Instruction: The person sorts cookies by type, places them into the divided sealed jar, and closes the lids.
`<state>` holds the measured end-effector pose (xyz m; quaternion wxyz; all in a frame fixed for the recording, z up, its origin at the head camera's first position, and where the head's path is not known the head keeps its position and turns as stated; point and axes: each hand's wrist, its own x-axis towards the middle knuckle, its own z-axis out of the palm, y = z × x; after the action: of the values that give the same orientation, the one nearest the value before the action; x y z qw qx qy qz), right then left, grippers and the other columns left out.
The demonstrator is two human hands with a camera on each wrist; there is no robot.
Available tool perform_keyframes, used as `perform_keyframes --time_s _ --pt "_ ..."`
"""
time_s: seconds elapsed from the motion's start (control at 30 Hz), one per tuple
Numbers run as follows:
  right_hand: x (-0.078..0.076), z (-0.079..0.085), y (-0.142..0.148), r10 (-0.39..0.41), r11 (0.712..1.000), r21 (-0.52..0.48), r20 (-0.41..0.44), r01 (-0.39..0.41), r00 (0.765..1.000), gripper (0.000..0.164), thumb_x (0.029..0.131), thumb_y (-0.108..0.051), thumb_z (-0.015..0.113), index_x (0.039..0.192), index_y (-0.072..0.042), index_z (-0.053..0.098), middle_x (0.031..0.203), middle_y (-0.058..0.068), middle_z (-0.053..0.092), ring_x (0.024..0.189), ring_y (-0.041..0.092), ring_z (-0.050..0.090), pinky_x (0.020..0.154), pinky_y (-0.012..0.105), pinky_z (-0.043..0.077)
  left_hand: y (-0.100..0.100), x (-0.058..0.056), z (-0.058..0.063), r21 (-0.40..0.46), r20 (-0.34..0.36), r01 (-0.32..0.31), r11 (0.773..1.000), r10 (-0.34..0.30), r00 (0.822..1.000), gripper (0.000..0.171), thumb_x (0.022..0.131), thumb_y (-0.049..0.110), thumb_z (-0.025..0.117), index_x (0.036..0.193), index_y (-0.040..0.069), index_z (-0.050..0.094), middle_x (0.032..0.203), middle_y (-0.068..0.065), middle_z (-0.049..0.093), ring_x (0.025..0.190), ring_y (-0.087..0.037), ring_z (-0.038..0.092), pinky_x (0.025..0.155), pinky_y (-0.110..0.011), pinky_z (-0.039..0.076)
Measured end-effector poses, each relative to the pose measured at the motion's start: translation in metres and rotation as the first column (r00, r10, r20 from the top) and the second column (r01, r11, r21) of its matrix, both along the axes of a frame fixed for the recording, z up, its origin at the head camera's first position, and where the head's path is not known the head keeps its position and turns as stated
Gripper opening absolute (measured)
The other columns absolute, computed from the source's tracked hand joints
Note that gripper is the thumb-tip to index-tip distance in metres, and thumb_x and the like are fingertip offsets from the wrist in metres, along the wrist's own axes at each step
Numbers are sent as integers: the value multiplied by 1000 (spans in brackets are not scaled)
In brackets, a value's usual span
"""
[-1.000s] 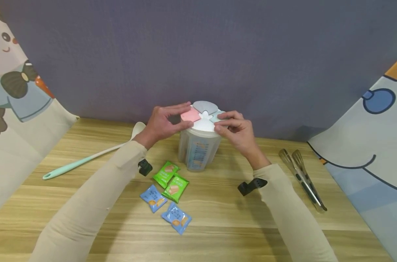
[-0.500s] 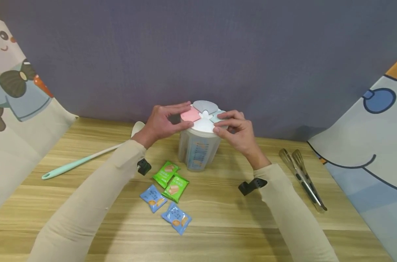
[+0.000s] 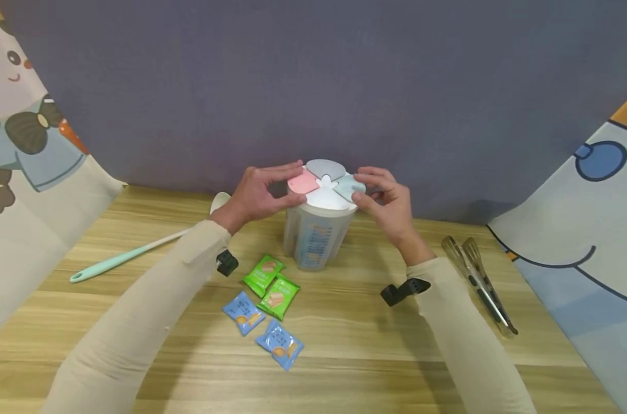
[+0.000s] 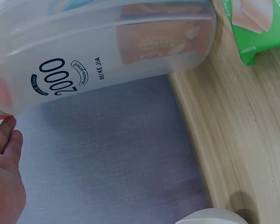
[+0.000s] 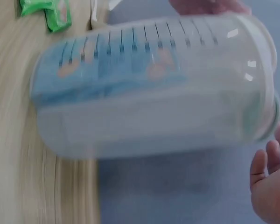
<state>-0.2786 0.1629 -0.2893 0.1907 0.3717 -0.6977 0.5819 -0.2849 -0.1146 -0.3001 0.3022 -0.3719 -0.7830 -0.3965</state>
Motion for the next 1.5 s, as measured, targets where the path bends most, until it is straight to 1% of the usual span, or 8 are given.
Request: perform_keyframes --time_s 0.13,0.27,0.4,0.63,0.83,0.97,1.23,1.5 --pt "-13 -1 9 47 997 60 168 -58 985 44 91 -11 61 130 9 51 132 23 48 106 29 46 85 28 41 0 4 4 -59 80 -32 998 36 996 69 69 30 86 127 3 59 133 -6 53 122 -18 49 102 -33 37" --pt "-20 -2 13 123 977 123 353 -177 927 59 94 -18 56 144 3 33 143 21 38 118 20 44 96 28 37 4 9 7 -152 220 -86 985 118 968 87 69 43 83 137 2 48 144 -8 40 131 -18 38 106 -34 30" --pt "-22 -4 14 107 968 168 390 -185 915 62 92 -14 61 146 -2 33 134 18 47 108 20 49 88 28 43 7 11 8 -213 282 -121 969 180 943 96 69 51 80 141 1 42 146 -12 36 132 -22 35 106 -36 31" --pt "-14 -3 12 -9 970 233 308 -66 951 58 87 -1 67 140 0 43 105 14 59 88 28 57 70 27 51 1 9 7 -194 243 -133 972 179 953 89 70 43 83 138 -1 45 139 -15 45 126 -25 44 102 -37 37" --pt "14 9 4 -128 957 276 141 85 982 52 79 11 71 127 11 52 113 27 56 84 40 55 62 24 48 -4 11 6 -171 255 -113 979 155 955 76 76 38 79 136 3 49 134 -15 50 121 -27 50 98 -40 41" --pt "25 9 3 -182 950 268 52 161 982 50 75 11 74 121 13 56 117 28 56 79 43 55 57 23 45 -5 12 5 -147 239 -103 984 137 961 65 80 31 77 134 4 53 130 -14 54 116 -27 54 94 -42 44" --pt "36 1 2 -234 949 193 -96 248 968 39 72 6 79 107 11 65 100 25 60 68 40 49 48 23 34 -9 12 0 -108 231 -89 990 112 966 43 88 24 69 126 6 60 124 -9 59 114 -25 56 94 -40 45" --pt "45 -1 -4 -238 956 135 -170 262 956 33 69 7 81 98 11 68 86 19 56 57 36 41 44 22 30 -11 8 -5 -80 194 -94 992 108 975 30 94 18 62 121 4 64 117 -10 62 107 -23 61 87 -39 50"
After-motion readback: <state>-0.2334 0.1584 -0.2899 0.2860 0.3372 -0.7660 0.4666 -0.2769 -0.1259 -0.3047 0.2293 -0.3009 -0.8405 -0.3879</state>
